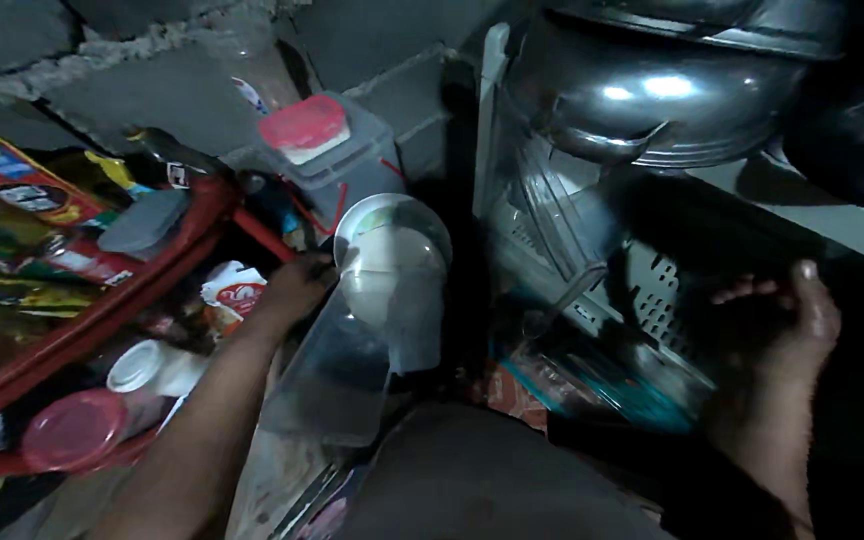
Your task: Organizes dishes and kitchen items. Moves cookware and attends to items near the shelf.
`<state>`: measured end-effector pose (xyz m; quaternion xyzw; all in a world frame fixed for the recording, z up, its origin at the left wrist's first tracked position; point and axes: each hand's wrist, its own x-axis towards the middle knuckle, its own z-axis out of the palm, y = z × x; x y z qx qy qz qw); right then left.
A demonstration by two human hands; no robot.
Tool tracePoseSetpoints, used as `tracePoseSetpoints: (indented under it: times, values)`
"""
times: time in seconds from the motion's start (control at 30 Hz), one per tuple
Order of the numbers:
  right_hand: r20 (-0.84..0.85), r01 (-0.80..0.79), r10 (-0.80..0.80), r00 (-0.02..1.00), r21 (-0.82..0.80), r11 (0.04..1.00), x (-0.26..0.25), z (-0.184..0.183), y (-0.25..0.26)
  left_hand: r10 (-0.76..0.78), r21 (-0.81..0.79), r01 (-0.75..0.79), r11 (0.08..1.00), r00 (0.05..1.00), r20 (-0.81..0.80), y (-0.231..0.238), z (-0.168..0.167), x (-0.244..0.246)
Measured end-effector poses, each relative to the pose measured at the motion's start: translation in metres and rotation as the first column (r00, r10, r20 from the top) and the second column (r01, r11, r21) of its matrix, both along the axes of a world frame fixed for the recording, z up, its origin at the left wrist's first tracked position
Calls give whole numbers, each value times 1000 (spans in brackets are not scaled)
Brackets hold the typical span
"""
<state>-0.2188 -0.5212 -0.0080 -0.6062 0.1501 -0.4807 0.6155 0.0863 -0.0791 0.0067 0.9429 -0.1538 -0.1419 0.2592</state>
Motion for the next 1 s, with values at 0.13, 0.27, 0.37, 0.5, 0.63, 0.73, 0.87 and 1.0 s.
tracePoseSetpoints:
  times: [0.13,0.27,0.37,0.5,0.63,0.73,0.87,1.0]
  values:
    - [46,-777,793,607,-175,605,-13,22,50,148,-11,-151,989,981,-128,-7,-55,70]
    - [-221,-981,956,192,-70,181,-1,3,81,133,40,-127,991,953,-272,-15,-106,91]
    - [-334,-979,927,172,45,198,8,-35,93,161,-188,-237,953,924,-346,-22,-116,90]
    - [-333,-944,917,218,166,285,16,-67,114,151,-301,-306,903,882,-447,-29,-113,85]
    - [-409,-932,887,214,185,310,32,-72,134,156,-234,-315,920,841,-518,-33,-115,87]
    - [-548,-944,820,165,153,292,54,-60,151,220,-223,-350,910,862,-456,-38,-102,82]
    - [-566,-966,798,208,11,259,75,-72,172,148,-370,-221,902,965,-216,-36,-87,93]
    - [-648,-964,736,196,10,265,89,-64,187,-17,-372,74,925,988,156,-33,-65,106]
